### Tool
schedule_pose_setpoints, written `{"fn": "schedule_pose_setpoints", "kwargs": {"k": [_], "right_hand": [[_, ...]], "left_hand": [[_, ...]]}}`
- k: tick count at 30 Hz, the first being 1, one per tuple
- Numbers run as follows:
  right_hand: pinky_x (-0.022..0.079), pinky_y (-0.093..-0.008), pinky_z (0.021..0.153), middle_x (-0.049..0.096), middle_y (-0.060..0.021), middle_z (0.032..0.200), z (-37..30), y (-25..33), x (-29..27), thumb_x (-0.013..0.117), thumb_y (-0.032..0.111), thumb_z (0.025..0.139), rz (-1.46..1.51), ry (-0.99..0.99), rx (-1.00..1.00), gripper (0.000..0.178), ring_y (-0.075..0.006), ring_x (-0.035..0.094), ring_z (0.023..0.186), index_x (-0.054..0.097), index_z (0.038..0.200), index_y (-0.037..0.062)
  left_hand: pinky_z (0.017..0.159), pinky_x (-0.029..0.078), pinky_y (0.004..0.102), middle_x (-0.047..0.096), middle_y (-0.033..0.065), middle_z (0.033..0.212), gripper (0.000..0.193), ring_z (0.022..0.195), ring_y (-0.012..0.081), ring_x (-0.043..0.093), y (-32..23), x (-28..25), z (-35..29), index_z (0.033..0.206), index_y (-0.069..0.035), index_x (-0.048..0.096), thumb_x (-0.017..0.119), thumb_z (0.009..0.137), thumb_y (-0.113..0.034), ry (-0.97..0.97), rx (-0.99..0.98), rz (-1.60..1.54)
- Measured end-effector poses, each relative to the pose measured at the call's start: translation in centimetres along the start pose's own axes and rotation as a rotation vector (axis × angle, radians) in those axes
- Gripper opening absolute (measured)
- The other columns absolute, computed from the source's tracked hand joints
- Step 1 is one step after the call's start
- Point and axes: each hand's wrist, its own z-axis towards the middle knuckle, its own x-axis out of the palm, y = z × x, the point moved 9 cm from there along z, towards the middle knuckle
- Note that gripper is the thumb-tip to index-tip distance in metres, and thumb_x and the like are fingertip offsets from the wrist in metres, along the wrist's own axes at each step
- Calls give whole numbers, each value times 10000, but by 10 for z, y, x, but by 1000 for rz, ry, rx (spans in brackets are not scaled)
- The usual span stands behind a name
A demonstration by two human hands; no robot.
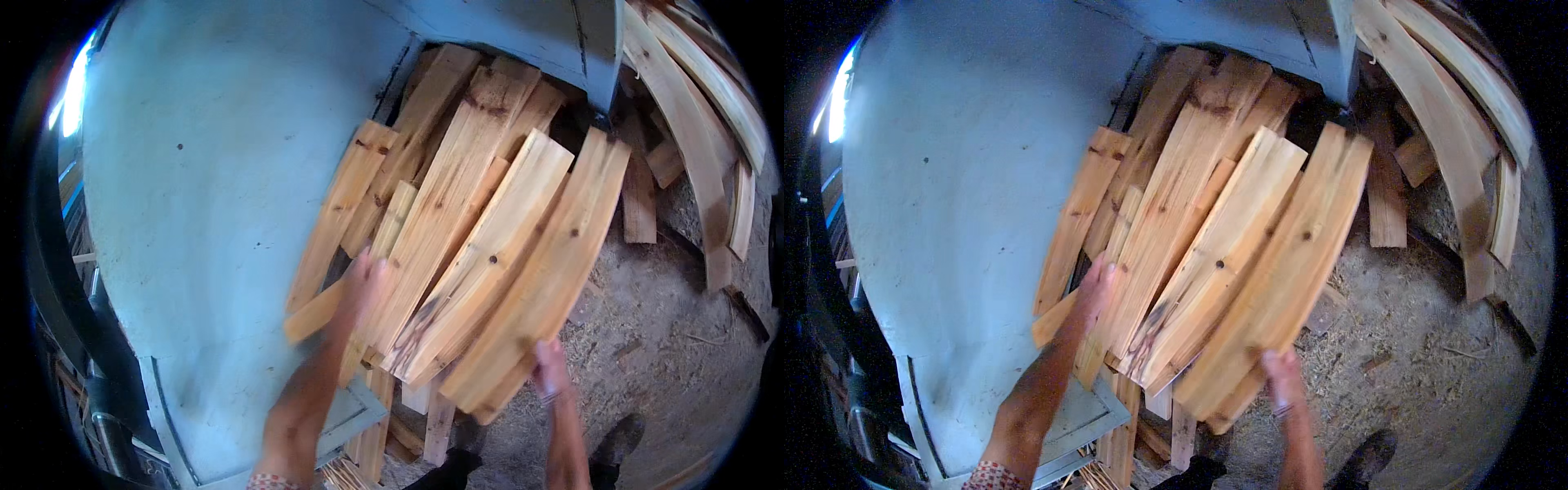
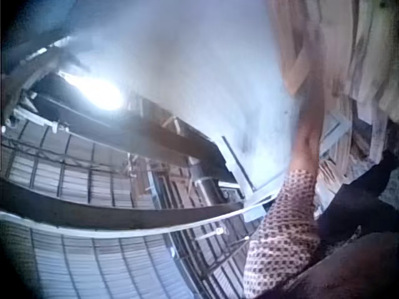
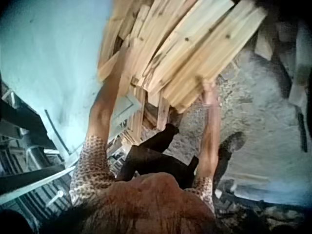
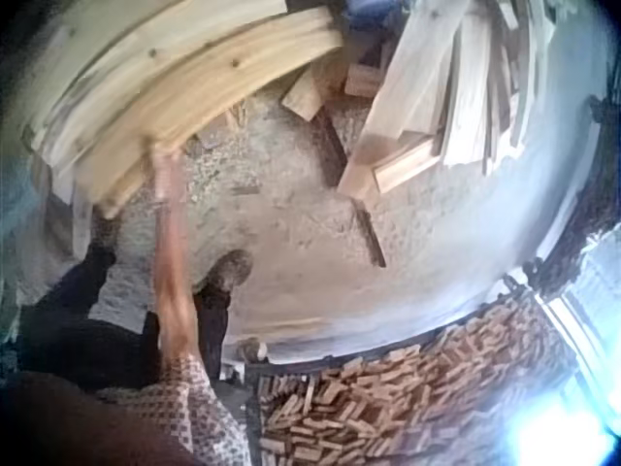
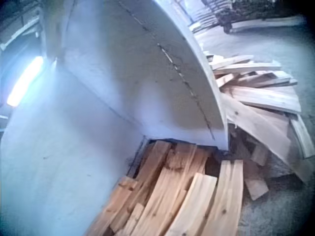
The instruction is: The person picks up bundles of wooden planks from a pile on the floor and carries them to a nearby metal rack. They then stack the planks vertically on the rack, repeating this process multiple times to organize the wood.
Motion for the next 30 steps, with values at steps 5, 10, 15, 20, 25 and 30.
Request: {"fn": "schedule_pose_setpoints", "kwargs": {"k": [5,10,15,20,25,30], "right_hand": [[472,-390,841,538,-200,1084,8,39,18,579,279,805,-909,-259,-492,576,-296,554,981,355,1243,-21],[448,-332,809,548,-143,1066,-3,30,-15,601,364,799,-415,-190,-166,578,-225,541,963,424,1181,-32],[454,-320,777,552,-93,1052,11,2,-54,627,410,775,-146,-299,10,604,-189,546,908,443,1164,-14],[495,-321,718,510,-43,998,14,-24,-54,701,399,701,124,-239,-32,682,-177,535,850,377,1194,57],[492,-331,756,551,-74,982,-49,-9,-43,701,262,662,108,-417,-117,621,-198,560,874,417,1150,3],[473,-356,821,523,-107,1093,-104,-33,-92,698,264,636,84,-362,-26,717,-226,535,990,367,1209,-13]], "left_hand": [[845,421,314,534,127,1044,539,990,177,522,-37,0,-42,1200,7,393,624,742,-156,84,120,-121],[920,378,358,496,168,1134,745,1082,241,474,-76,14,-88,1287,-8,336,693,652,-169,353,149,239],[1020,270,406,294,222,1337,908,1220,313,338,-47,40,-51,1332,-12,271,712,602,-322,165,193,-177],[1046,210,371,262,222,1370,866,1264,300,281,-55,63,-67,1381,-26,113,621,717,-255,314,50,-196],[1024,259,345,303,205,1350,912,1236,253,332,-103,66,-117,1379,-4,74,646,687,-164,385,-46,-116],[990,261,493,276,309,1288,1023,1193,415,316,-113,94,-166,1363,31,45,659,691,-435,449,472,260]]}}
